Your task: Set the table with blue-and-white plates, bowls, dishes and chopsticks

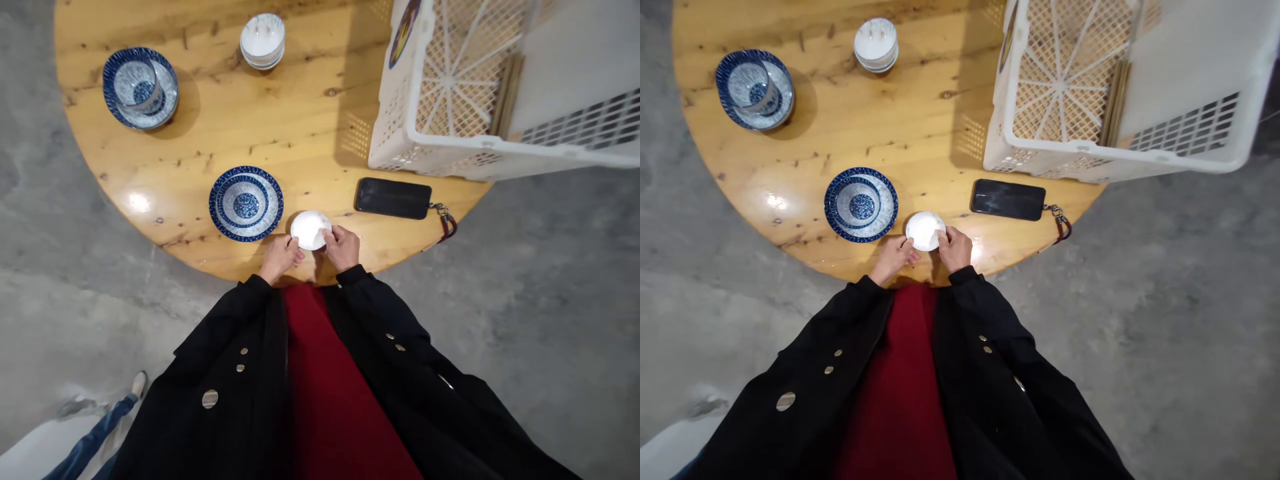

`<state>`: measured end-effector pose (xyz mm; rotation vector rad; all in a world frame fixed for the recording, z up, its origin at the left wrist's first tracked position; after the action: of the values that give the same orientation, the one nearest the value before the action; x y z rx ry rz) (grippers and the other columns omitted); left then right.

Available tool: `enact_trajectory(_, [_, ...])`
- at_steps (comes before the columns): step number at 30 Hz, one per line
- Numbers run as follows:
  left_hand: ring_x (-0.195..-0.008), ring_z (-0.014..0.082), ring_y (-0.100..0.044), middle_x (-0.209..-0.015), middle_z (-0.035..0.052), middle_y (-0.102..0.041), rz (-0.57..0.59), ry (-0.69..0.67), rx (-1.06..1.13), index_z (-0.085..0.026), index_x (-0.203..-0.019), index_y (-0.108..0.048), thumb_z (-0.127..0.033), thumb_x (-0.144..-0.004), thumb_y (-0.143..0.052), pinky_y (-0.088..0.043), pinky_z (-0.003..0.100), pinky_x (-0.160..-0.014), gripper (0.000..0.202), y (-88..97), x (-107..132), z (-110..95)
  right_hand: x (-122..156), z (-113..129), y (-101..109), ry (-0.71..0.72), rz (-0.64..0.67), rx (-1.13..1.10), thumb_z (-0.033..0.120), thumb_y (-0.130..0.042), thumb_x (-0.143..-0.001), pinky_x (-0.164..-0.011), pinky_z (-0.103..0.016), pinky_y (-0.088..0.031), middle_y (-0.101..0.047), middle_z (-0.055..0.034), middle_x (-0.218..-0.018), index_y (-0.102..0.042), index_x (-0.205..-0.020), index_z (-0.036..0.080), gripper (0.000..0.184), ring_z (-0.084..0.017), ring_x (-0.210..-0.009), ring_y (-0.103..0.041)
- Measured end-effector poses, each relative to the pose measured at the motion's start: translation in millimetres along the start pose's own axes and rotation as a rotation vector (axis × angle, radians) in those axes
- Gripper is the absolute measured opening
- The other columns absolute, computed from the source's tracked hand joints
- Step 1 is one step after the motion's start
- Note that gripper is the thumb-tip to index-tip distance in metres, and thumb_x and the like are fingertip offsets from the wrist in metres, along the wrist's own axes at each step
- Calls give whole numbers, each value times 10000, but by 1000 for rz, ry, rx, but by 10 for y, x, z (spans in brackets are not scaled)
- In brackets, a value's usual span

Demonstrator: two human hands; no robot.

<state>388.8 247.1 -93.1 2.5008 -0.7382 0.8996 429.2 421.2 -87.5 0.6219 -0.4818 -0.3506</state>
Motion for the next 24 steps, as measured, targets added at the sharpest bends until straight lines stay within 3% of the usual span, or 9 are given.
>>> enact_trajectory(9, [-538,111,-641,-691,60,-718,-77,-17,-12,-171,-699,-549,-337,-972,-455,-462,207,-516,333,56,-6,29,-74,-14,-76,71,76,114,466,-445,-871,-703,-341,-482,-661,-40,-677,-624,-1036,186,371,-251,-671,-637])
enact_trajectory(17, [-498,102,-622,-665,45,-706,-135,-3,80,-169,-690,-543,-342,-952,-493,-473,206,-499,318,42,-24,142,-145,-20,-94,168,121,189,470,-454,-873,-740,-373,-483,-741,-102,-828,-611,-1106,173,409,-307,-792,-681])
enact_trajectory(24, [-493,104,-623,-645,47,-704,-188,-19,85,-166,-670,-550,-326,-930,-505,-468,204,-494,309,33,-33,157,-172,-34,-79,178,161,198,480,-460,-873,-711,-358,-467,-720,-67,-738,-615,-1101,185,404,-287,-710,-660])
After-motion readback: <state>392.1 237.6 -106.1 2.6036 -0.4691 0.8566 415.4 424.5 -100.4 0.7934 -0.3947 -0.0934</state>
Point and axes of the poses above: each hand's wrist, its own x-axis away from the middle knuckle, its own y-axis out of the back of the hand, z = x × y, the point moved 5 cm from there along -x, towards the middle knuckle
